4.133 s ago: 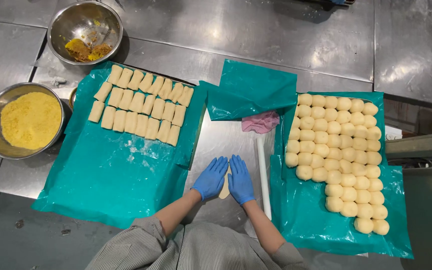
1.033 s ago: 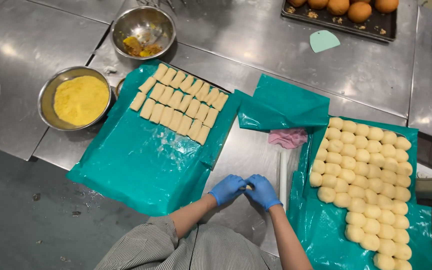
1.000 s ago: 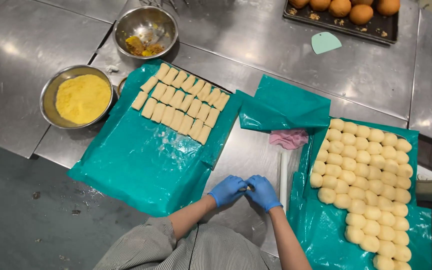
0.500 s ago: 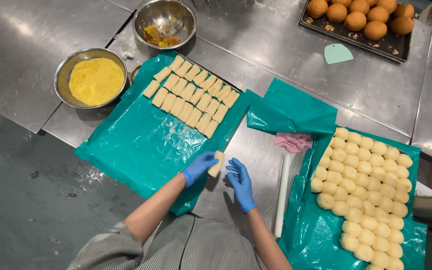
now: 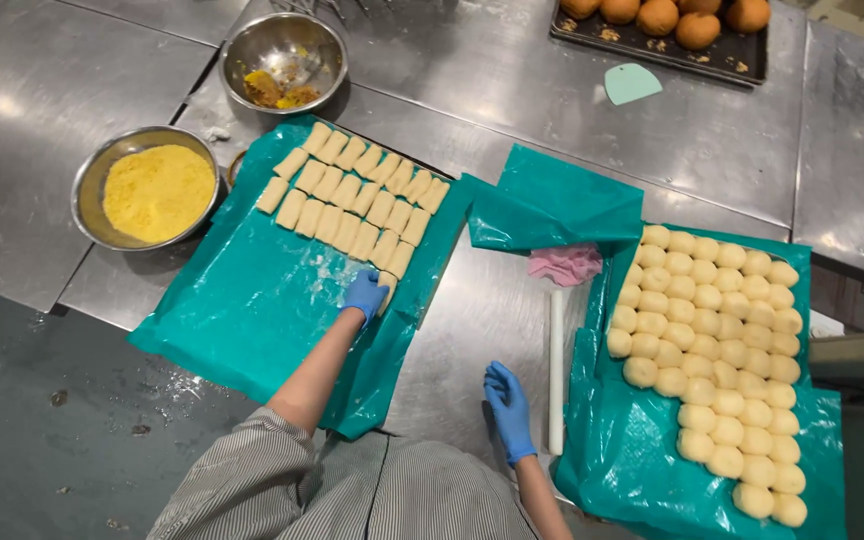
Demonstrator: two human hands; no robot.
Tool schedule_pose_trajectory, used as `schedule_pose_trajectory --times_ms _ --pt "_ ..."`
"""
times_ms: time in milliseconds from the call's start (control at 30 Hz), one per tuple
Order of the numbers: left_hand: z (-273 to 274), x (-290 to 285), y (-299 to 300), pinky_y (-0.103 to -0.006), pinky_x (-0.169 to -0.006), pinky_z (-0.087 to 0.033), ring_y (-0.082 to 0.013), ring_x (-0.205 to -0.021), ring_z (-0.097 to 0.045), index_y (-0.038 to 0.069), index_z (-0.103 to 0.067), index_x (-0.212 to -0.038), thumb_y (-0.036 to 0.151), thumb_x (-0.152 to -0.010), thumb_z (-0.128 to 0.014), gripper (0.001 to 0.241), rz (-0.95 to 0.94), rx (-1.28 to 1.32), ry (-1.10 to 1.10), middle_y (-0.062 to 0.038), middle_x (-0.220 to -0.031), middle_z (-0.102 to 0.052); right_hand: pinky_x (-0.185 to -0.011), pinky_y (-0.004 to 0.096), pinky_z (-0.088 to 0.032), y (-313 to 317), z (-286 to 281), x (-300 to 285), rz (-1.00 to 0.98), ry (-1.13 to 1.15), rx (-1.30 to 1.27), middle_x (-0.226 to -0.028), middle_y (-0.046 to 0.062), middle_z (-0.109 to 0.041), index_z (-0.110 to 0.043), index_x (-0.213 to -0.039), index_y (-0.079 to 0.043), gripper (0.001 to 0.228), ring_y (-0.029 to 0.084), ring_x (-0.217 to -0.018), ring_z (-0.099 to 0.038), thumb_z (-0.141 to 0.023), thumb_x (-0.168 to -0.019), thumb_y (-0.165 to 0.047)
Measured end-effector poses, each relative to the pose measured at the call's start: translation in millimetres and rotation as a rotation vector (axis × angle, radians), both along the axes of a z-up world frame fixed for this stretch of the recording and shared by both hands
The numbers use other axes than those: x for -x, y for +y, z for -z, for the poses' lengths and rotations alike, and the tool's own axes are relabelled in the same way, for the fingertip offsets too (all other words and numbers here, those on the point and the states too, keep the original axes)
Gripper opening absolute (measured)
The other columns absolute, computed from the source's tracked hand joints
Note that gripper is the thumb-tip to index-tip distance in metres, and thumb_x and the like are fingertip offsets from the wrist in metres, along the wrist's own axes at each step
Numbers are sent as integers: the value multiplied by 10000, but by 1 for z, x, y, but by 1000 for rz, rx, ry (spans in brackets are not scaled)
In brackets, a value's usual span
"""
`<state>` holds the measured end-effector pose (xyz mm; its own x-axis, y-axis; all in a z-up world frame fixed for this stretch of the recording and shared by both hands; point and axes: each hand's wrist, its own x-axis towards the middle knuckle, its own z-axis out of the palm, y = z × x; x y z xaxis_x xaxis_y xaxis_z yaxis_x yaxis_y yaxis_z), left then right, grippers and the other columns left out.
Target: Roll out small dough balls using a rolling pin and fold them into rectangular shapes on a prep surface.
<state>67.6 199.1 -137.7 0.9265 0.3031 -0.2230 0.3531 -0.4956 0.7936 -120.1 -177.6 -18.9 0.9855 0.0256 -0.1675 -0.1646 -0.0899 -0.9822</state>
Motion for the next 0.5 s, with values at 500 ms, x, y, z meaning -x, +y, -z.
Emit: schedule_pose_trajectory --times_ms 500 --pt "-220 67 -91 -530 -860 -509 -377 -1019 -620 39 -654 -1204 271 -979 -682 325 91 -563 -592 -190 -1083 -659 -638 257 -504 -128 -19 51 1140 -115 -72 -1003 64 -636 -630 -1309 -20 309 120 -764 -630 -611 -1010 -95"
